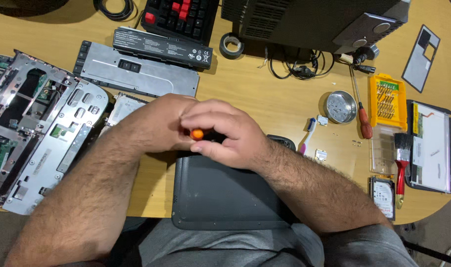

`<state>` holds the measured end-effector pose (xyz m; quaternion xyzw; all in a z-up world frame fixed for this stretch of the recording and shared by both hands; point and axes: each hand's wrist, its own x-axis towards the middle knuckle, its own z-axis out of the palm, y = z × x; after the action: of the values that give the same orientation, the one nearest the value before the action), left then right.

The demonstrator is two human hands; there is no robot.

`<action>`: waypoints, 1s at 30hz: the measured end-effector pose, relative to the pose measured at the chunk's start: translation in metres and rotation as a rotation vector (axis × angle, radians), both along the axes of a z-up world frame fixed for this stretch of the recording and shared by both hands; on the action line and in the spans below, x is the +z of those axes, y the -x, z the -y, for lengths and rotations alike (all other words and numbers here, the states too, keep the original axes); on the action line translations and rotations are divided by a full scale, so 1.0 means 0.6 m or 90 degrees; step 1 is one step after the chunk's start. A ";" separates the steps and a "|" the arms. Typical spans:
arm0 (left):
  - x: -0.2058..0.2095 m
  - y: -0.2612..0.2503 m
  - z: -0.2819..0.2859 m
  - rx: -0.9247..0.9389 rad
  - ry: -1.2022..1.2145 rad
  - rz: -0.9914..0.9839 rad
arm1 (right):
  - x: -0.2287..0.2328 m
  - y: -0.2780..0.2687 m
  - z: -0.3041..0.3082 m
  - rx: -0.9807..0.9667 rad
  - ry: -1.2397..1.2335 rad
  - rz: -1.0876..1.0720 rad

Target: The person uses a screwdriver to remove screws from the back of a laptop. They place the removed screws on the table and continue unscrewing the device.

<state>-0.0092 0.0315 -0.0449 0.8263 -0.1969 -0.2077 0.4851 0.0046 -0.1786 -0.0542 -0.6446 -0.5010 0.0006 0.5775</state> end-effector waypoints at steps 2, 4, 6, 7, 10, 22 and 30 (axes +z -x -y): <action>-0.001 -0.004 0.005 -0.023 0.010 0.055 | -0.006 -0.005 0.005 -0.026 0.019 0.041; -0.005 -0.007 0.007 -0.046 0.021 0.109 | -0.005 -0.005 0.007 -0.052 0.039 0.080; -0.010 -0.009 0.004 -0.050 0.065 0.173 | 0.002 0.001 0.005 -0.041 0.034 0.038; -0.007 -0.008 0.001 -0.049 0.066 0.173 | 0.005 0.003 0.005 -0.040 0.035 0.038; 0.001 -0.004 -0.010 -0.047 0.065 0.171 | 0.013 0.008 0.005 -0.015 0.032 0.003; 0.020 0.003 0.009 -0.015 -0.004 0.081 | 0.000 -0.005 0.006 -0.020 0.026 0.035; 0.030 0.008 -0.004 -0.047 0.057 0.101 | 0.007 0.004 0.006 0.000 0.019 -0.007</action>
<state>-0.0139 0.0338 -0.0268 0.8101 -0.2737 -0.1503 0.4963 0.0024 -0.1820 -0.0498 -0.6532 -0.4977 0.0118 0.5706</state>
